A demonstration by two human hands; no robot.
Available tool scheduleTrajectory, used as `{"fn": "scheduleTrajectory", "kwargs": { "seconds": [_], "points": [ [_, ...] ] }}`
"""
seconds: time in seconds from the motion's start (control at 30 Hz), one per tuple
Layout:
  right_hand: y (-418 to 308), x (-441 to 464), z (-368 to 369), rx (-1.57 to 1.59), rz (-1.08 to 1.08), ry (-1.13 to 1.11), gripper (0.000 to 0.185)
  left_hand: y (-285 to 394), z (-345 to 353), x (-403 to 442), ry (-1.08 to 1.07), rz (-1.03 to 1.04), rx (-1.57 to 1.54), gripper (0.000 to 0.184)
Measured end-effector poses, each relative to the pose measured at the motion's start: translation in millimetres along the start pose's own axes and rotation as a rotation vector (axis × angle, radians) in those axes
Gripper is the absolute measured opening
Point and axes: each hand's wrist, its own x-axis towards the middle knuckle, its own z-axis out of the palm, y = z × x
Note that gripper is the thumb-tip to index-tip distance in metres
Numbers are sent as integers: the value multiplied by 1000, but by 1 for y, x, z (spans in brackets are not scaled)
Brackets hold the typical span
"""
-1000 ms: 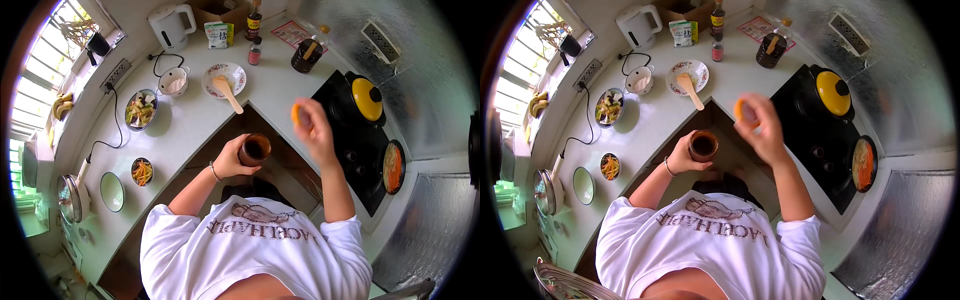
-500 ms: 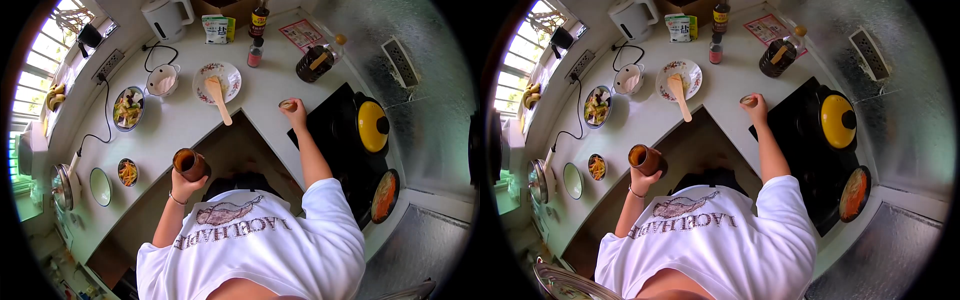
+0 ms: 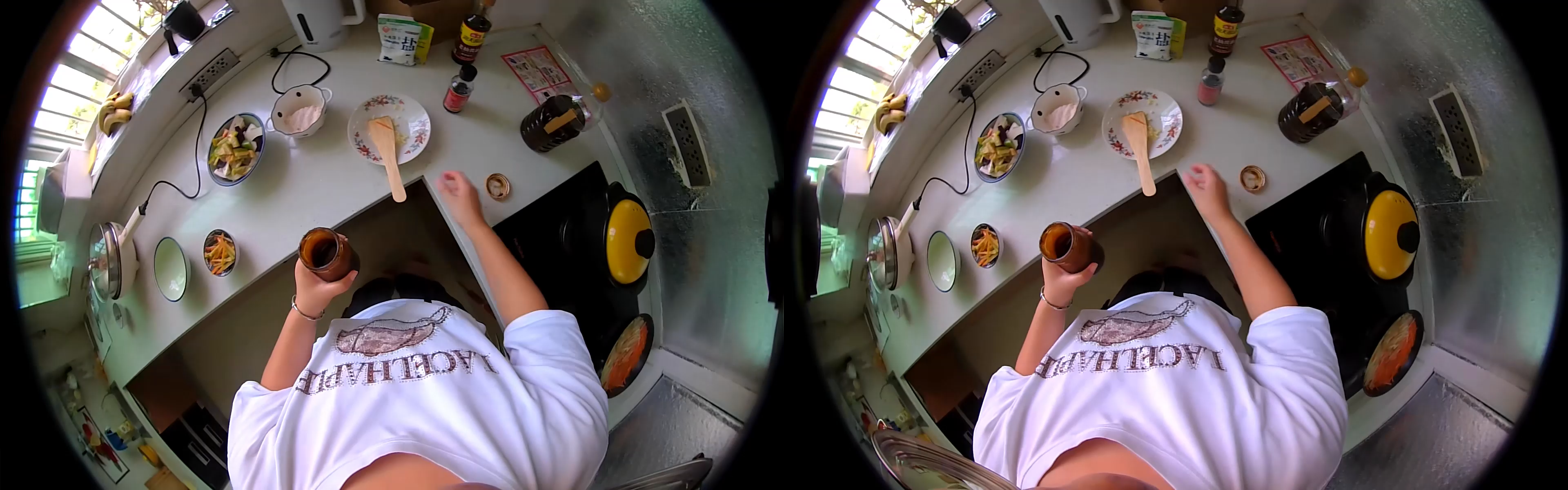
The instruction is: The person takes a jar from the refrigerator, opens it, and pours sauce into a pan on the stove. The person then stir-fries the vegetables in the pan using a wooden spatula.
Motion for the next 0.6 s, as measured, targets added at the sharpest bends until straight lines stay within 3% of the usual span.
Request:
{"fn": "scheduleTrajectory", "kwargs": {
  "seconds": [0.03, 0.07, 0.13, 0.23, 0.43, 0.57, 0.6],
  "points": [
    [-3, 0, 22, 156, 181, -79, 30, 0, -3, -3, 9, 4, 2, 54],
    [-13, 0, 37, 155, 176, -88, 30, 0, -7, -5, 28, 7, 10, 54],
    [-30, 3, 58, 615, 568, -172, 32, 3, -16, -12, 49, 13, 24, 54],
    [-32, 10, 71, 639, 579, -279, 29, 7, -29, -21, 79, 8, 37, 55],
    [-66, -1, 65, 548, 339, -134, 18, -3, -51, -36, 102, -34, 82, 55],
    [-65, -14, 48, 161, 164, -75, 15, -19, -66, -39, 92, -46, 49, 54],
    [-60, -18, 46, -127, -15, 5, 17, -22, -68, -37, 88, -19, 61, 55]
  ]
}}
